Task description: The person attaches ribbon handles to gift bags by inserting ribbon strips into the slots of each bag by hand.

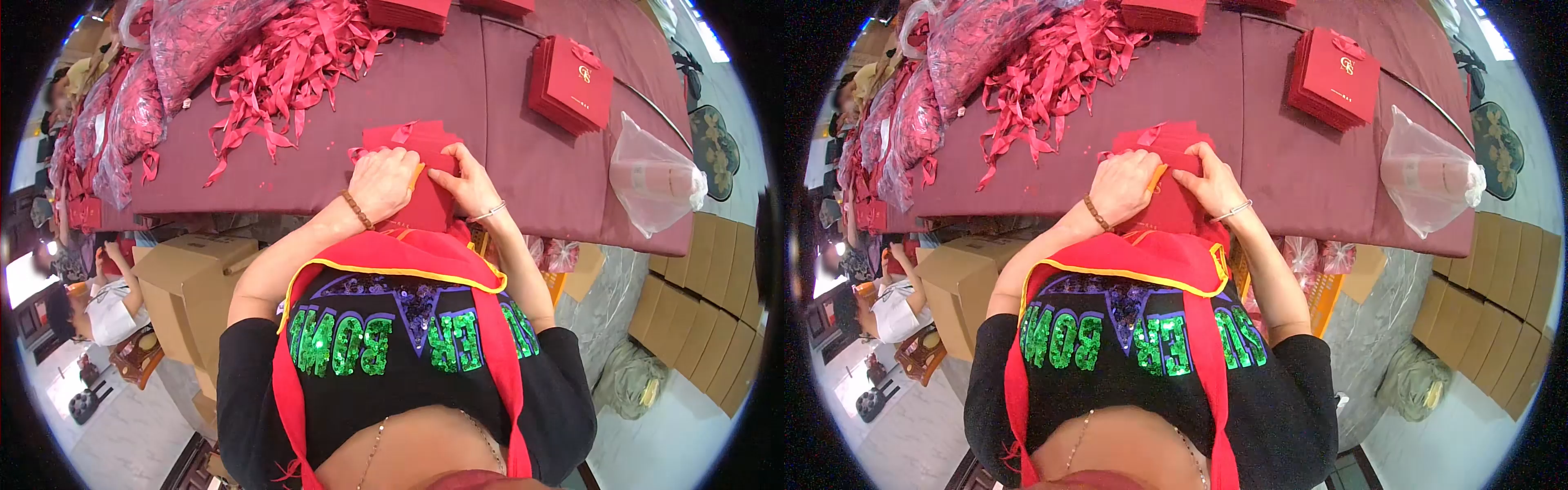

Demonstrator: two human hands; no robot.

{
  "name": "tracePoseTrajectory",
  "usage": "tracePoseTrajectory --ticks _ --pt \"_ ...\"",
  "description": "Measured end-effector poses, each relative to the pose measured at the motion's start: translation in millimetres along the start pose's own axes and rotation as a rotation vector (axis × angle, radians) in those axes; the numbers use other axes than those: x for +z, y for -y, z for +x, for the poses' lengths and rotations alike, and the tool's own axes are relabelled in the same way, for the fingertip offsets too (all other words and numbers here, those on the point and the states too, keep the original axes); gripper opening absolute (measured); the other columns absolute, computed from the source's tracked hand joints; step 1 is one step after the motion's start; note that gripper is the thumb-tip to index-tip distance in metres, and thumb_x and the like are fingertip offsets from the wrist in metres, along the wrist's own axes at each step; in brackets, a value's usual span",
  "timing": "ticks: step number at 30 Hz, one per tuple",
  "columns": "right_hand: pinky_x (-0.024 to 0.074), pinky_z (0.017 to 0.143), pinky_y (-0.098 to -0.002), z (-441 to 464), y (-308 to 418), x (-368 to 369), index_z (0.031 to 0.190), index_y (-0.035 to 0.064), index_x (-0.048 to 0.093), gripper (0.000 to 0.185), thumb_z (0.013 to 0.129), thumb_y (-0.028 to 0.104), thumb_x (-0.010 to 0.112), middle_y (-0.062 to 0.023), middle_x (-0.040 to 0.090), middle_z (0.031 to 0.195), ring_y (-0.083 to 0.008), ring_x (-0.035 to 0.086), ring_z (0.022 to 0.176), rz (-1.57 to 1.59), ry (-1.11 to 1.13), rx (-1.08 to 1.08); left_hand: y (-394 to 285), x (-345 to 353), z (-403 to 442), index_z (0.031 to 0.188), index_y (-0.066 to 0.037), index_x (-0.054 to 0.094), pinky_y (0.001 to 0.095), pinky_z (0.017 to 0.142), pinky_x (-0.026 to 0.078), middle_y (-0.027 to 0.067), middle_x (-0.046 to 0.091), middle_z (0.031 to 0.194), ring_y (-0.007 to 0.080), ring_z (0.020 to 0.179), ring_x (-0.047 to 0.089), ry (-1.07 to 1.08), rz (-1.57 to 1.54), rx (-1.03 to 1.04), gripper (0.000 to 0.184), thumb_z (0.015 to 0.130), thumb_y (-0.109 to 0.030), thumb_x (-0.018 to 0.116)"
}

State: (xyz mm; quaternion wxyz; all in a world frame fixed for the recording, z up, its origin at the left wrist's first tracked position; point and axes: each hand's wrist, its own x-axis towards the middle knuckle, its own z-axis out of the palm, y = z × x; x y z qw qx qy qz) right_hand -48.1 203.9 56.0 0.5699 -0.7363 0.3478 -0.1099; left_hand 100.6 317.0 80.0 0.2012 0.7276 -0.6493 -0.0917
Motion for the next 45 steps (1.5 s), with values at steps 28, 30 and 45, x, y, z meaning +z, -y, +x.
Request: tracePoseTrajectory --ticks 28,30,45 --pt "0.0437 0.068 -0.0249 9 -2 3 0.106 -0.0015 0.06 0.027 0.087 0.018 0.058 -0.003 0.061 0.081 -0.0085 0.051 0.074 0.28 0.07 0.008 -1 6 -10 0.075 -0.01 0.051 0.0337 0.064 0.037 0.0053 0.052 0.066 0.021 0.063 0.054 -0.165 0.267 0.138 0.008 0.077 -0.014 0.057" --pt "0.0436 0.071 -0.0241 5 6 0 0.106 -0.0018 0.06 0.026 0.09 0.018 0.054 -0.0015 0.061 0.083 -0.0085 0.052 0.078 0.335 0.085 0.069 -4 8 -8 0.075 -0.01 0.051 0.0339 0.064 0.038 0.0054 0.053 0.066 0.0212 0.063 0.055 -0.169 0.246 0.132 0.008 0.077 -0.014 0.057" --pt "0.0411 0.062 -0.0209 1 0 -4 0.111 0.0016 0.059 0.027 0.085 0.01 0.061 0.0037 0.055 0.08 -0.0043 0.047 0.071 0.331 0.156 0.066 -4 2 -3 0.077 -0.006 0.052 0.0393 0.063 0.041 0.0113 0.06 0.069 0.0287 0.067 0.059 -0.013 0.083 0.023 0.008 0.071 -0.011 0.056"
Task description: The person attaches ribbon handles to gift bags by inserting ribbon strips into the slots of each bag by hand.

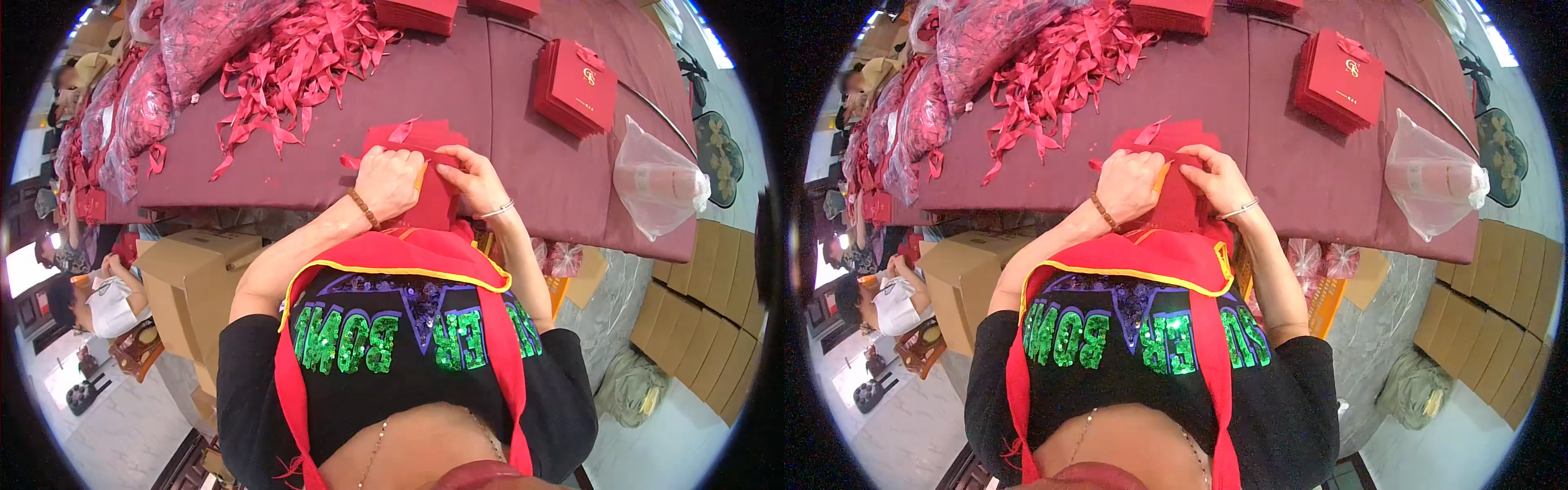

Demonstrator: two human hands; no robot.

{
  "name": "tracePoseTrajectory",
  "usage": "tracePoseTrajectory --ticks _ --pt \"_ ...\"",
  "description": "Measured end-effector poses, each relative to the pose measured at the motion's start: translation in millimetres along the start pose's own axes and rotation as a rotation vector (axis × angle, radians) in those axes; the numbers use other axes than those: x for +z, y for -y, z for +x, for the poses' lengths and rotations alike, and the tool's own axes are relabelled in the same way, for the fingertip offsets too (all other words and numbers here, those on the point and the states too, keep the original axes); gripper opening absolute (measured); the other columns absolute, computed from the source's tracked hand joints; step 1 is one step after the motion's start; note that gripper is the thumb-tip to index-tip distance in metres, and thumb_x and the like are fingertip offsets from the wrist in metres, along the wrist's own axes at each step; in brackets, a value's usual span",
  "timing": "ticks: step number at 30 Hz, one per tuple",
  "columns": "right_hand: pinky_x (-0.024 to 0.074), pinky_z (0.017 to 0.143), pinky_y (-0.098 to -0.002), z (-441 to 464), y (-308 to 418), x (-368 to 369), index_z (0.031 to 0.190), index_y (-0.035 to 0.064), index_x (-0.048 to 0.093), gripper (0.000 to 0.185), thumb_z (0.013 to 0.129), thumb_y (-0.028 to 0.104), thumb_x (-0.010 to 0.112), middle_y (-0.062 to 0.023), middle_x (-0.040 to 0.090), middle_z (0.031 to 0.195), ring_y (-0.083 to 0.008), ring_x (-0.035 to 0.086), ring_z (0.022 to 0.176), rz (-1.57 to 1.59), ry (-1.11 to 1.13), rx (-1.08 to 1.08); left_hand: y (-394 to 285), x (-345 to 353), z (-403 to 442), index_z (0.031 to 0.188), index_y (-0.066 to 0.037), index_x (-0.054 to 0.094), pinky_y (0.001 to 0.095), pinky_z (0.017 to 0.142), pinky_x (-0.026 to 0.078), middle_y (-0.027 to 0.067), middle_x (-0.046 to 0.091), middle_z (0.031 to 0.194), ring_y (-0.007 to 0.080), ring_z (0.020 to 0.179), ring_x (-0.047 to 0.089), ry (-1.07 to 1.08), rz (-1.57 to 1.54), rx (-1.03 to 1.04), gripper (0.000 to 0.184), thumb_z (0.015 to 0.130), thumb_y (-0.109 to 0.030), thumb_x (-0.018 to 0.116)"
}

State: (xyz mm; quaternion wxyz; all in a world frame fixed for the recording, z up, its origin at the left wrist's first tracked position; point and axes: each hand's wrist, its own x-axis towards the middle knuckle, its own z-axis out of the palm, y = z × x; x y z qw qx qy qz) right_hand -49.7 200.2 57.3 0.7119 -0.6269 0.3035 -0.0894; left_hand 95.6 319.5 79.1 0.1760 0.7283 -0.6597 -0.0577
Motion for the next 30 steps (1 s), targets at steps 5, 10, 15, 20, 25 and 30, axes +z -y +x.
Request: tracePoseTrajectory --ticks 5,10,15,20,25,30 --pt "0.041 0.06 -0.0205 -3 8 4 0.111 0.0014 0.058 0.026 0.086 0.007 0.059 0.0043 0.055 0.08 -0.0035 0.048 0.07 0.134 -0.004 0.03 3 -1 2 0.077 -0.006 0.052 0.0413 0.064 0.042 0.0121 0.06 0.069 0.0311 0.067 0.059 0.028 -0.051 0.008 0.007 0.071 -0.01 0.055" --pt "0.0411 0.059 -0.0201 -1 5 2 0.112 0.0017 0.057 0.025 0.086 0.006 0.058 0.0041 0.056 0.081 -0.0039 0.049 0.069 0.142 0.001 0.029 2 -3 5 0.076 -0.005 0.052 0.0419 0.065 0.044 0.0135 0.06 0.07 0.0326 0.067 0.059 0.005 -0.077 -0.076 0.006 0.073 -0.01 0.054" --pt "0.0412 0.058 -0.0186 0 3 0 0.111 0.0038 0.057 0.023 0.088 0.008 0.057 0.0029 0.057 0.082 -0.0045 0.05 0.068 0.219 0.031 0.069 3 1 2 0.077 -0.005 0.053 0.0424 0.066 0.045 0.0144 0.061 0.072 0.0331 0.07 0.06 0.057 -0.072 -0.055 0.007 0.076 -0.011 0.053" --pt "0.0451 0.064 -0.0206 1 -3 -1 0.111 0.0049 0.055 0.022 0.09 0.01 0.056 0.0006 0.059 0.089 -0.0063 0.054 0.076 0.288 0.027 0.111 9 -6 -2 0.089 -0.003 0.06 0.0404 0.071 0.048 0.0161 0.063 0.081 0.0342 0.076 0.062 -0.038 -0.377 -0.195 0.013 0.081 -0.01 0.053" --pt "0.0471 0.068 -0.0217 2 -6 0 0.106 0.0054 0.052 0.018 0.091 0.014 0.056 0.0006 0.058 0.091 -0.0067 0.055 0.08 -0.03 -0.032 0.146 14 -8 -5 0.098 -0.004 0.061 0.0369 0.074 0.049 0.0146 0.064 0.093 0.0314 0.088 0.062 -0.13 -0.332 -0.197 0.017 0.082 -0.008 0.056" --pt "0.0429 0.068 -0.0273 4 -16 0 0.106 0.0018 0.054 0.03 0.085 0.023 0.061 -0.0044 0.058 0.081 -0.0105 0.05 0.075 -0.053 -0.101 0.063 8 -6 -4 0.096 -0.007 0.061 0.0384 0.07 0.046 0.0111 0.064 0.088 0.0296 0.082 0.062 -0.128 -0.203 -0.081 0.015 0.082 -0.01 0.057"
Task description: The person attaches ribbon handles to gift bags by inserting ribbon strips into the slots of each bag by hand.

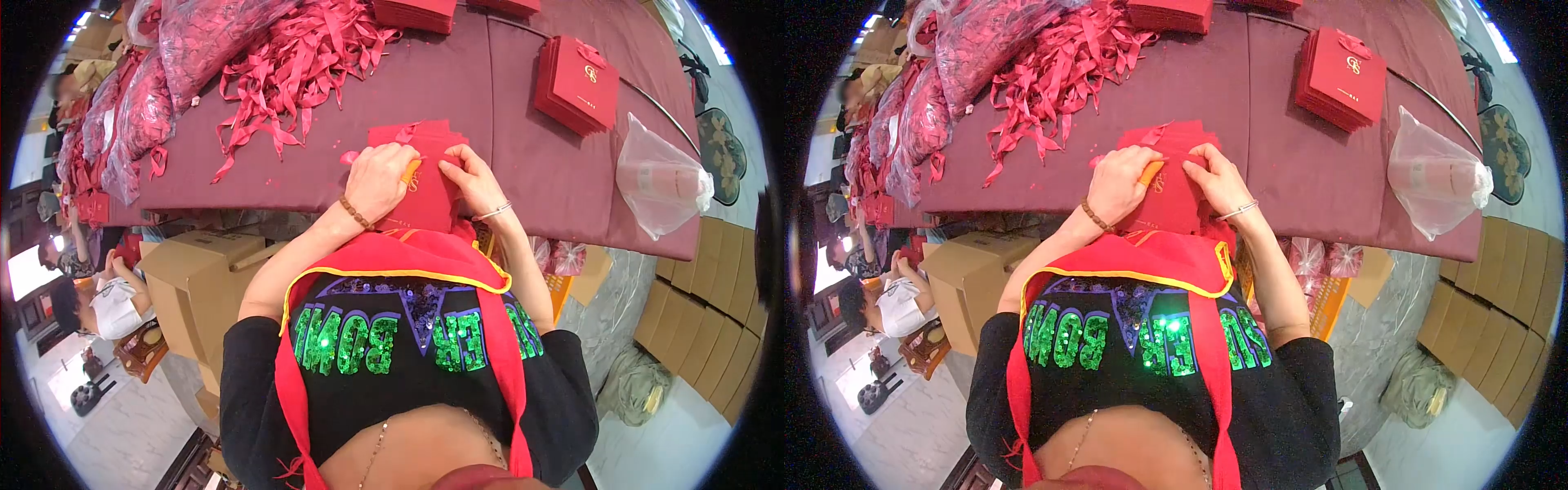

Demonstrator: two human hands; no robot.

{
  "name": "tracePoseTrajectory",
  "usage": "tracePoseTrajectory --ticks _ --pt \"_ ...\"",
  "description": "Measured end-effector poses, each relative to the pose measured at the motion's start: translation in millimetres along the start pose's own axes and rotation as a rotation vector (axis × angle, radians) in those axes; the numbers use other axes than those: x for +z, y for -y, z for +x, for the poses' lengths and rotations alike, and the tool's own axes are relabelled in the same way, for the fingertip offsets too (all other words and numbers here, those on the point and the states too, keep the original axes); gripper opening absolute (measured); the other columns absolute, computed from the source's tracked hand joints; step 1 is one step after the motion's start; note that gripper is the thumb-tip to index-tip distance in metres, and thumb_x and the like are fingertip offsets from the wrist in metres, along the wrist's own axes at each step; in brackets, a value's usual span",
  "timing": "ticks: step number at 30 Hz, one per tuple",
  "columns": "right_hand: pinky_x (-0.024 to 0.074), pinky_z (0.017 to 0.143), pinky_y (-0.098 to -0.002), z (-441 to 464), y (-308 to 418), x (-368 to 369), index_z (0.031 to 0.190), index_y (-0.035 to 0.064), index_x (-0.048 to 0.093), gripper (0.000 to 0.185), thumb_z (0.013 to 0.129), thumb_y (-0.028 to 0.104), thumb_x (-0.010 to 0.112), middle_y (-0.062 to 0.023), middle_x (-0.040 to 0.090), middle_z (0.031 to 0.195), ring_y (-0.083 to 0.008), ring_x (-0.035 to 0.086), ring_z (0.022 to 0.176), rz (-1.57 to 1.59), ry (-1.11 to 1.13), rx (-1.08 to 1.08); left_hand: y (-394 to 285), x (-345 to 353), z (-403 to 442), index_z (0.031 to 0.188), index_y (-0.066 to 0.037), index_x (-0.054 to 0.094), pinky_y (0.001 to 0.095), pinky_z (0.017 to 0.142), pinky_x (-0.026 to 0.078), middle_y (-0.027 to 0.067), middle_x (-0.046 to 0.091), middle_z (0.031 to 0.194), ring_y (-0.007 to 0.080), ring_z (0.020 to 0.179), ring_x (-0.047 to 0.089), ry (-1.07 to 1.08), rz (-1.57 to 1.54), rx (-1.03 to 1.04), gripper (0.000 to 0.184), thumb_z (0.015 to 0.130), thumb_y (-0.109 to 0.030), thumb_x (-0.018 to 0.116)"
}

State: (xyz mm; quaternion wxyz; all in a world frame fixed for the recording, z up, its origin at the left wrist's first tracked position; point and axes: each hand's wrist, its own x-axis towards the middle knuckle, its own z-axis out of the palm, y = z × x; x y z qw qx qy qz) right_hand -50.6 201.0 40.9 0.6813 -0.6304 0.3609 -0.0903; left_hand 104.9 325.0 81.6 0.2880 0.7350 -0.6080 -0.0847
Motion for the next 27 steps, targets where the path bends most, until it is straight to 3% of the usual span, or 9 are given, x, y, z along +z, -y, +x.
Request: tracePoseTrajectory --ticks 8,16,19,27 --pt "0.0423 0.066 -0.0242 -2 4 3 0.107 0.001 0.056 0.026 0.086 0.016 0.06 -0.0013 0.057 0.081 -0.0077 0.048 0.074 0.037 0.02 -0.074 -7 8 5 0.08 -0.009 0.057 0.0348 0.065 0.037 0.0053 0.052 0.072 0.022 0.07 0.053 -0.063 0.293 0.199 0.013 0.068 -0.007 0.059" --pt "0.0411 0.059 -0.021 -6 8 -1 0.108 0.0013 0.057 0.026 0.083 0.011 0.062 -0.0002 0.057 0.076 -0.0033 0.047 0.068 0.112 0.055 -0.07 -10 13 7 0.076 -0.009 0.053 0.0342 0.066 0.036 0.0047 0.051 0.07 0.0213 0.069 0.053 -0.02 0.297 0.245 0.008 0.071 -0.01 0.059" --pt "0.0394 0.055 -0.0208 -10 16 0 0.108 0.0019 0.058 0.027 0.082 0.01 0.063 0.0 0.056 0.074 -0.0027 0.045 0.063 0.116 0.098 0.026 -14 15 8 0.076 -0.009 0.054 0.0345 0.066 0.036 0.0052 0.053 0.071 0.0215 0.07 0.054 -0.003 0.273 0.226 0.007 0.073 -0.01 0.059" --pt "0.04 0.054 -0.0278 -5 4 4 0.109 0.0041 0.056 0.034 0.078 0.013 0.066 -0.0042 0.053 0.064 -0.0101 0.041 0.055 -0.186 -0.06 -0.186 -16 12 12 0.076 -0.007 0.054 0.0366 0.065 0.037 0.0077 0.056 0.072 0.0243 0.07 0.057 0.011 0.2 0.152 0.007 0.072 -0.009 0.058"
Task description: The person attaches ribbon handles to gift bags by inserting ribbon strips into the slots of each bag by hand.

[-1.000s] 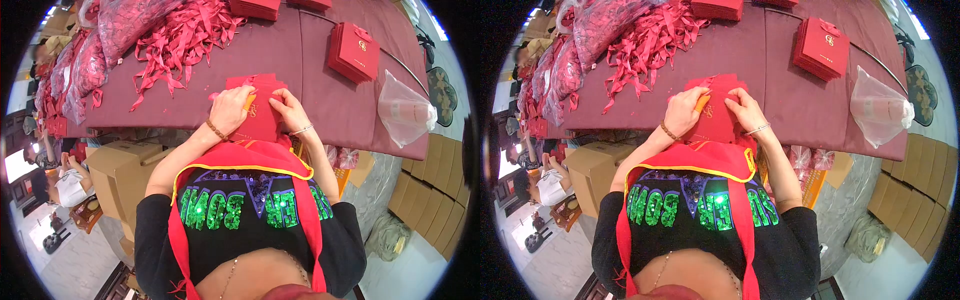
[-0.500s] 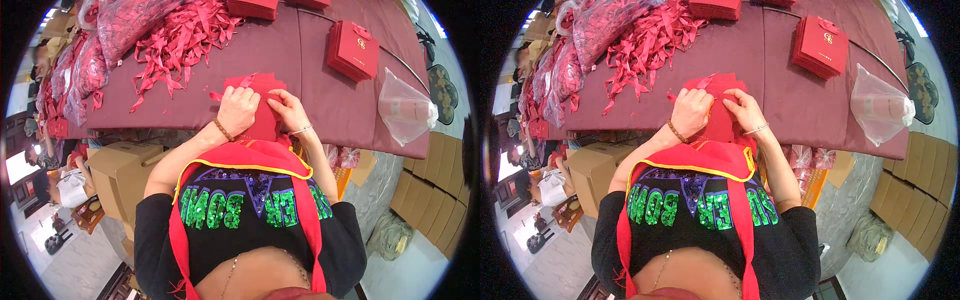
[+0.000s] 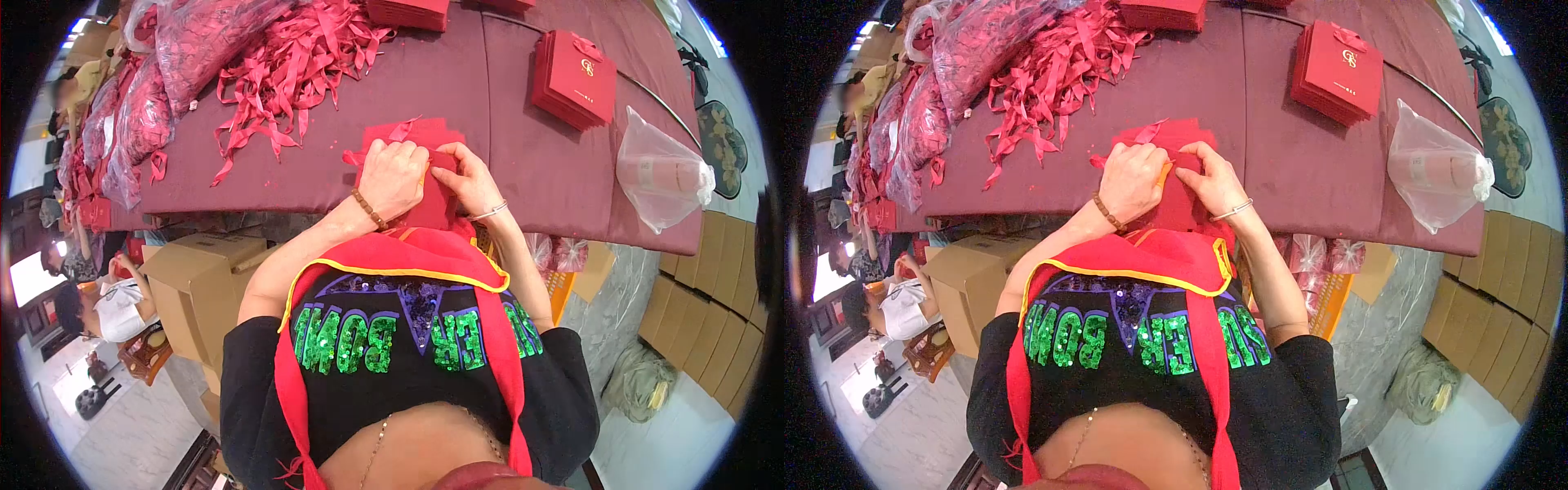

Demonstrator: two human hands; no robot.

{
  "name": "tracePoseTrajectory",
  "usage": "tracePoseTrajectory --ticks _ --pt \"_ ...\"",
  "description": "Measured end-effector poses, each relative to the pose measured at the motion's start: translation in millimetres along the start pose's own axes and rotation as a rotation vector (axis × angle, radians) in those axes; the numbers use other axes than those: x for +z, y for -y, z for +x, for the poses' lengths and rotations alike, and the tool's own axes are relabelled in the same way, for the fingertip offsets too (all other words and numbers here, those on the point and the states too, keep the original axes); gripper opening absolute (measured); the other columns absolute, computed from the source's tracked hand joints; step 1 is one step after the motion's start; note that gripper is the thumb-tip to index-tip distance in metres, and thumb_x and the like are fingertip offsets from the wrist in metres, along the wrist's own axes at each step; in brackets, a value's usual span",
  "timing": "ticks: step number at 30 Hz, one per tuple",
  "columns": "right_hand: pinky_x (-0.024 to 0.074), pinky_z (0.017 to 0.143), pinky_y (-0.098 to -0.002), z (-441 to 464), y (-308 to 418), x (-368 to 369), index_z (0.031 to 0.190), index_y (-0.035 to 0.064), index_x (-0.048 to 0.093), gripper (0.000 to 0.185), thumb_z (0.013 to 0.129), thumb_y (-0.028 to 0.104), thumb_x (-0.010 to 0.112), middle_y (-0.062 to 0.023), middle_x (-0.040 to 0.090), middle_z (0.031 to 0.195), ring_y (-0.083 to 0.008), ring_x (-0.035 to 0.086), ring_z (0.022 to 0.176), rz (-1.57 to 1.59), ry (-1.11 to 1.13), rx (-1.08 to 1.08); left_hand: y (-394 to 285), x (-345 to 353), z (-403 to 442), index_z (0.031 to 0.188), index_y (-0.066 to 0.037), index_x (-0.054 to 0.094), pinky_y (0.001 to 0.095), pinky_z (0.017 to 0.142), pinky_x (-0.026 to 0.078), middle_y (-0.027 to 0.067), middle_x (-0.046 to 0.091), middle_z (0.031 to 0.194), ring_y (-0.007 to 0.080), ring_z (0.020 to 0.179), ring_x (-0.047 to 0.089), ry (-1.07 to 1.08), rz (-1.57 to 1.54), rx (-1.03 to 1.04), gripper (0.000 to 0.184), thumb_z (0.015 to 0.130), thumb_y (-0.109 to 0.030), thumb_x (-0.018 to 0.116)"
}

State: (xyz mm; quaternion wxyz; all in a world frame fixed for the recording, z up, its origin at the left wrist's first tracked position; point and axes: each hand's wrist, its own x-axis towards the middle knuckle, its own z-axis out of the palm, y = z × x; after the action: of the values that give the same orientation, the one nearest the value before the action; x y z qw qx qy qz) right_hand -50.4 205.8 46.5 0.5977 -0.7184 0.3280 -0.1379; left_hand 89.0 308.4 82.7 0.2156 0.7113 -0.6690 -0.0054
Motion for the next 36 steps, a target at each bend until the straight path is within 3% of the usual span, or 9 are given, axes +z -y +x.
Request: tracePoseTrajectory --ticks 9,13,16,18,25,27,29,30,36 --pt "0.0429 0.057 -0.0331 -7 31 -1 0.109 0.0042 0.054 0.031 0.08 0.012 0.064 -0.0145 0.056 0.067 -0.0167 0.049 0.056 -0.114 0.007 -0.005 -5 1 6 0.074 -0.008 0.052 0.0365 0.063 0.036 0.0061 0.054 0.068 0.023 0.066 0.056 -0.003 0.104 0.019 0.008 0.068 -0.007 0.058" --pt "0.0432 0.057 -0.0338 -8 36 1 0.109 0.0043 0.054 0.031 0.08 0.011 0.063 -0.0148 0.057 0.068 -0.0173 0.051 0.056 -0.157 -0.009 -0.073 -7 -1 4 0.075 -0.009 0.053 0.0358 0.066 0.036 0.0054 0.053 0.068 0.0211 0.067 0.055 -0.059 0.123 0.008 0.009 0.068 -0.009 0.059" --pt "0.0422 0.055 -0.0323 -6 33 3 0.109 0.0045 0.054 0.031 0.08 0.012 0.064 -0.0129 0.056 0.067 -0.0158 0.049 0.055 -0.175 -0.035 -0.014 -5 -3 -4 0.077 -0.009 0.055 0.0351 0.069 0.037 0.0052 0.053 0.069 0.0205 0.068 0.055 -0.1 0.133 0.025 0.01 0.069 -0.009 0.06" --pt "0.0352 0.051 -0.0231 -5 27 5 0.105 0.0039 0.056 0.028 0.08 0.01 0.066 0.0022 0.048 0.068 -0.0055 0.038 0.057 -0.135 -0.018 0.009 -3 -4 -8 0.078 -0.009 0.055 0.0348 0.071 0.037 0.0053 0.053 0.07 0.0203 0.069 0.055 -0.111 0.14 0.044 0.01 0.07 -0.009 0.061" --pt "0.0351 0.052 -0.022 -4 32 7 0.107 0.0037 0.056 0.027 0.081 0.009 0.065 0.0036 0.048 0.07 -0.004 0.038 0.059 -0.109 0.022 -0.01 8 0 -13 0.08 -0.01 0.053 0.0372 0.069 0.034 0.0035 0.052 0.064 0.0207 0.063 0.055 -0.177 -0.006 0.018 0.009 0.074 -0.014 0.06" --pt "0.0371 0.055 -0.0208 -2 28 8 0.107 0.003 0.056 0.027 0.082 0.008 0.064 0.003 0.052 0.076 -0.0036 0.041 0.063 -0.107 0.049 -0.007 8 -5 -13 0.083 -0.011 0.054 0.0371 0.069 0.034 0.0033 0.052 0.062 0.0212 0.062 0.055 -0.201 -0.045 -0.006 0.012 0.076 -0.016 0.061" --pt "0.0384 0.054 -0.0253 -2 22 10 0.11 0.0048 0.055 0.03 0.082 0.01 0.063 -0.0029 0.052 0.071 -0.0078 0.043 0.059 -0.084 0.04 -0.076 6 -17 -11 0.091 -0.011 0.061 0.0357 0.068 0.035 0.0061 0.059 0.069 0.0209 0.066 0.058 -0.03 -0.076 -0.248 0.02 0.077 -0.024 0.066" --pt "0.0397 0.053 -0.0298 -2 20 11 0.112 0.0065 0.055 0.032 0.081 0.013 0.063 -0.0087 0.053 0.066 -0.012 0.045 0.056 -0.058 0.029 -0.147 11 -19 -12 0.091 -0.013 0.061 0.0352 0.068 0.034 0.0035 0.058 0.073 0.0203 0.071 0.057 -0.055 -0.076 -0.206 0.026 0.074 -0.03 0.069" --pt "0.0393 0.053 -0.0296 -6 23 22 0.109 0.0066 0.054 0.03 0.081 0.01 0.063 -0.0079 0.049 0.064 -0.0121 0.043 0.055 -0.021 -0.045 -0.096 23 -32 -7 0.085 -0.015 0.059 0.0371 0.072 0.031 -0.0012 0.054 0.083 0.0195 0.081 0.051 -0.107 -0.006 -0.115 0.025 0.07 -0.031 0.071"
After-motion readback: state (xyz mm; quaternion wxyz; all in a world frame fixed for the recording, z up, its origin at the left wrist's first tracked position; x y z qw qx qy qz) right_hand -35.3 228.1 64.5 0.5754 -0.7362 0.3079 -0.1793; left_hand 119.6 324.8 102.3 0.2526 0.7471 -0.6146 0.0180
